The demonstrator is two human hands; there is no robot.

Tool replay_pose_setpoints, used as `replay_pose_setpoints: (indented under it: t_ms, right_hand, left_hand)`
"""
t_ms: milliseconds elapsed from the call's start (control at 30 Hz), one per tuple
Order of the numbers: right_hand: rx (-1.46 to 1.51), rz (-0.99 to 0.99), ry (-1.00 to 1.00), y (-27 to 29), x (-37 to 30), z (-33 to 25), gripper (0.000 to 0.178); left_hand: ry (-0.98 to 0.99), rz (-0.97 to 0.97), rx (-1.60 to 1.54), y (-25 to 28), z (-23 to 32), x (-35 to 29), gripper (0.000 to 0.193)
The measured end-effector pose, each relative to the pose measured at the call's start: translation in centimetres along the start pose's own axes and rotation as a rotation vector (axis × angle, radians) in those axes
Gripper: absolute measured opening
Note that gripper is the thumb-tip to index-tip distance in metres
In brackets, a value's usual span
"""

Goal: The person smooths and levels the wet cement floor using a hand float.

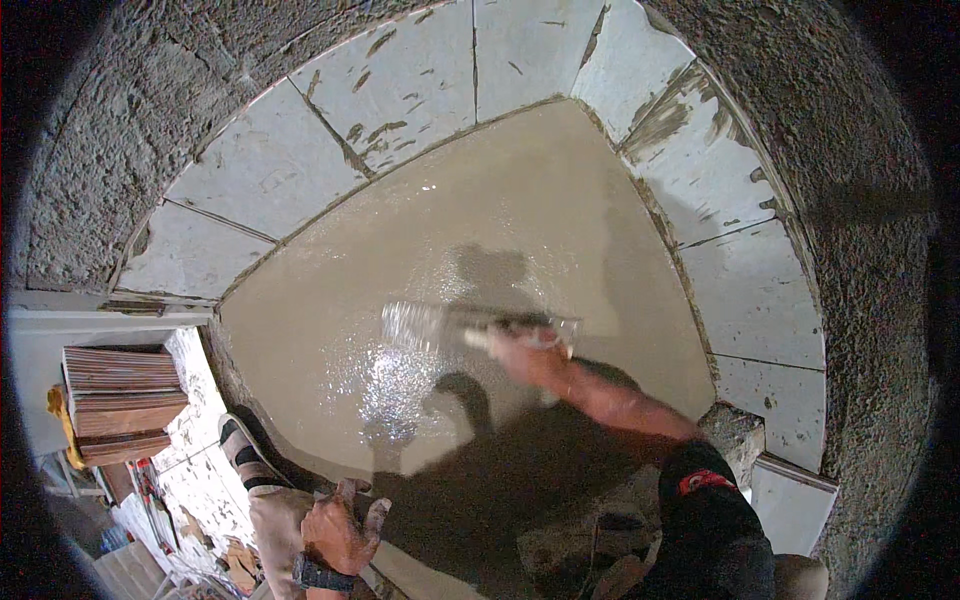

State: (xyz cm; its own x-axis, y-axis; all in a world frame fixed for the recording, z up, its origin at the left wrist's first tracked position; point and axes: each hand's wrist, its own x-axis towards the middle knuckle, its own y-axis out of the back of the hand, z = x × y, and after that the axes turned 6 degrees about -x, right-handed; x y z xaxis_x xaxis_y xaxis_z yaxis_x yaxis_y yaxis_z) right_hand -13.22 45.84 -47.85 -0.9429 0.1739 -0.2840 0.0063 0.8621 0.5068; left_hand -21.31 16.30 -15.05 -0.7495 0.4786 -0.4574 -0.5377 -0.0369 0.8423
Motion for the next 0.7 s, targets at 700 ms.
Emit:
replay_pose_setpoints:
  t_ms: [700]
  right_hand:
    - [-0.044, 0.282, 0.429, 7.6, 2.5, -5.6, 0.037]
  left_hand:
    - [0.018, -0.057, -0.063, -0.5, -0.9, 0.2, 0.038]
